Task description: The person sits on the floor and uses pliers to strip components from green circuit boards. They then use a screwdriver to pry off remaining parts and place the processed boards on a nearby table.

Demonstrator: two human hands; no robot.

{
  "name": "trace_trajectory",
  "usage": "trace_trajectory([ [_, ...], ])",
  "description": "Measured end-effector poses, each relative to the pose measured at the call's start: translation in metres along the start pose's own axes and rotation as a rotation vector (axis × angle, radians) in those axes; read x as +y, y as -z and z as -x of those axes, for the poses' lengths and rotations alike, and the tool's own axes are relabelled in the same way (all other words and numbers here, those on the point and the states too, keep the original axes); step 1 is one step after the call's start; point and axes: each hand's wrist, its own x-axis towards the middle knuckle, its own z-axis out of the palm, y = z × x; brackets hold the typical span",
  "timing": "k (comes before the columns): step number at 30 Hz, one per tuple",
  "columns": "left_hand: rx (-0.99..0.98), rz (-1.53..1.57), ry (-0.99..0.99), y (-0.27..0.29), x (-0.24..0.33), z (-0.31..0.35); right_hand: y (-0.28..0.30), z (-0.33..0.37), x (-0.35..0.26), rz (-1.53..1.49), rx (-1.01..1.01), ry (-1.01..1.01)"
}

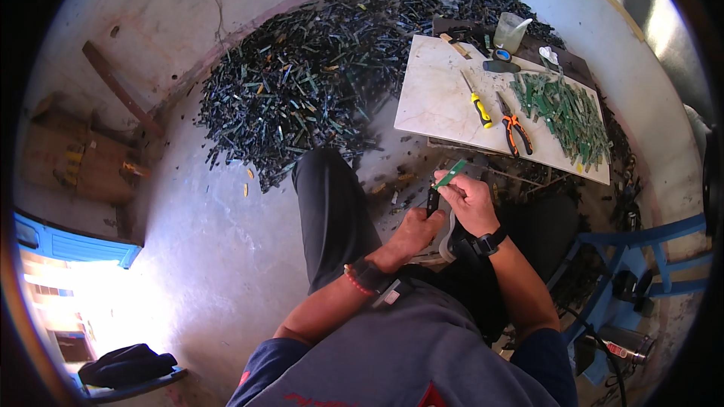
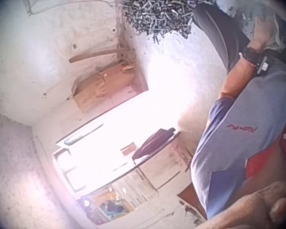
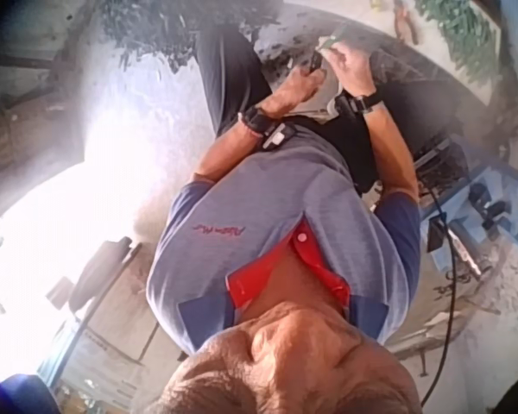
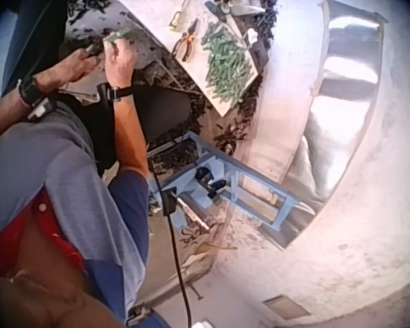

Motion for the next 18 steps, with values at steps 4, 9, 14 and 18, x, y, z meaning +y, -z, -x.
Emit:
trace_trajectory([
  [4, 0.025, -0.092, -0.174, 0.003, -0.025, -0.002, -0.002, 0.007, -0.019, 0.429, -0.091, 0.509],
  [9, -0.073, -0.028, -0.044, 0.008, -0.010, 0.010, -0.004, 0.007, 0.007, -0.039, -0.058, -0.144],
  [14, -0.053, 0.011, -0.006, 0.003, 0.008, 0.007, 0.002, -0.004, -0.006, 0.087, 0.045, 0.230],
  [18, 0.072, -0.645, -0.982, 0.014, -0.043, -0.018, -0.004, 0.006, -0.023, 0.510, -0.059, 0.652],
])
